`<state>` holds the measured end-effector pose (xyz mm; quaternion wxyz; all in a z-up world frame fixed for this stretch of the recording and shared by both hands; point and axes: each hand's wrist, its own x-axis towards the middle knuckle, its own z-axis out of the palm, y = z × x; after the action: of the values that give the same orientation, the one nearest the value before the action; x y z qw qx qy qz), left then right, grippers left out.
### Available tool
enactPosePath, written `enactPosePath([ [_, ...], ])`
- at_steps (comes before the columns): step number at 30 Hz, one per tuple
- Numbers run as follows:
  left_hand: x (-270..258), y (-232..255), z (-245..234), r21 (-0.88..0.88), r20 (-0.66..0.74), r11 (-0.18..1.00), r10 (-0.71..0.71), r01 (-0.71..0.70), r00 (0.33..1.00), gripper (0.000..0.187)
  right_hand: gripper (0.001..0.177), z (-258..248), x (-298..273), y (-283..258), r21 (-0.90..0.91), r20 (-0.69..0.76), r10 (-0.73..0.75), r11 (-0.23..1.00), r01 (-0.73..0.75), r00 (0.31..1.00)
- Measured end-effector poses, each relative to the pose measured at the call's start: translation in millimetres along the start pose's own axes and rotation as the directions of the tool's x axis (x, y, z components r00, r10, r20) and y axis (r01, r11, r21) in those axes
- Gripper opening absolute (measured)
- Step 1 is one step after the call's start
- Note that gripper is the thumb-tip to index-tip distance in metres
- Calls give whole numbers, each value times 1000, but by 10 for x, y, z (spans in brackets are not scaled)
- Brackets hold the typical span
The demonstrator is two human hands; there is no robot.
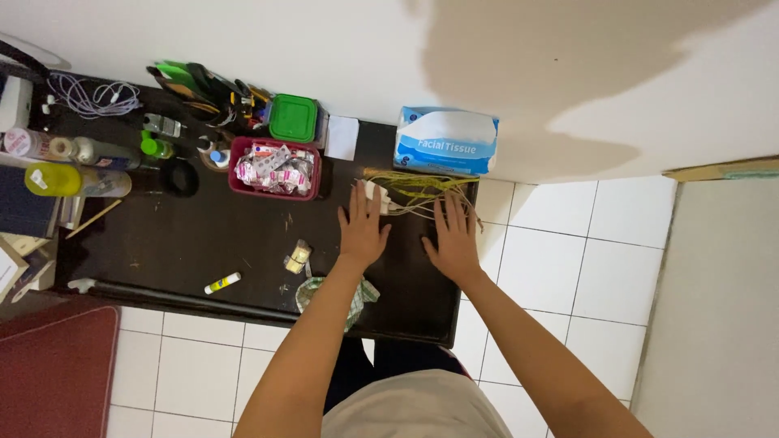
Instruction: The person is tidying a desk, measuring a cable with a tape measure, and cleaning a spray bottle with a cloth.
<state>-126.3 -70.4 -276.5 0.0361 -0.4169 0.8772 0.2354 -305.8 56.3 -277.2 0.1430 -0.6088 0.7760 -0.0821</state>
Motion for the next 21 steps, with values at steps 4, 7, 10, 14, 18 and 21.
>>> enactPosePath([
  [4, 58, 7, 84, 28, 136, 999, 29, -33, 990, 86, 87, 203, -60, 144, -24, 207, 77, 997, -74, 975],
  [7, -32, 28, -6, -82, 71, 995, 53, -47, 996, 87, 93, 189, -92, 155, -30, 236, 53, 998, -47, 970],
  [10, -205, 24, -161, -185, 14, 982, -24, 26, 1000, 81, 90, 25, -63, 35, 64, 120, 38, 997, -46, 992],
  [14, -633, -48, -361, -394, 39, 904, -161, 163, 986, 68, 68, -105, -30, -275, 208, -21, -35, 977, 39, 999],
  [18, -1059, -264, -449, -534, 89, 788, -308, 307, 947, 59, 56, -37, 124, -721, 356, -47, -158, 920, 164, 986],
  [21, -1286, -488, -412, -551, 130, 744, -370, 377, 920, 55, 42, -90, 319, -1107, 469, -97, -289, 831, 299, 953],
])
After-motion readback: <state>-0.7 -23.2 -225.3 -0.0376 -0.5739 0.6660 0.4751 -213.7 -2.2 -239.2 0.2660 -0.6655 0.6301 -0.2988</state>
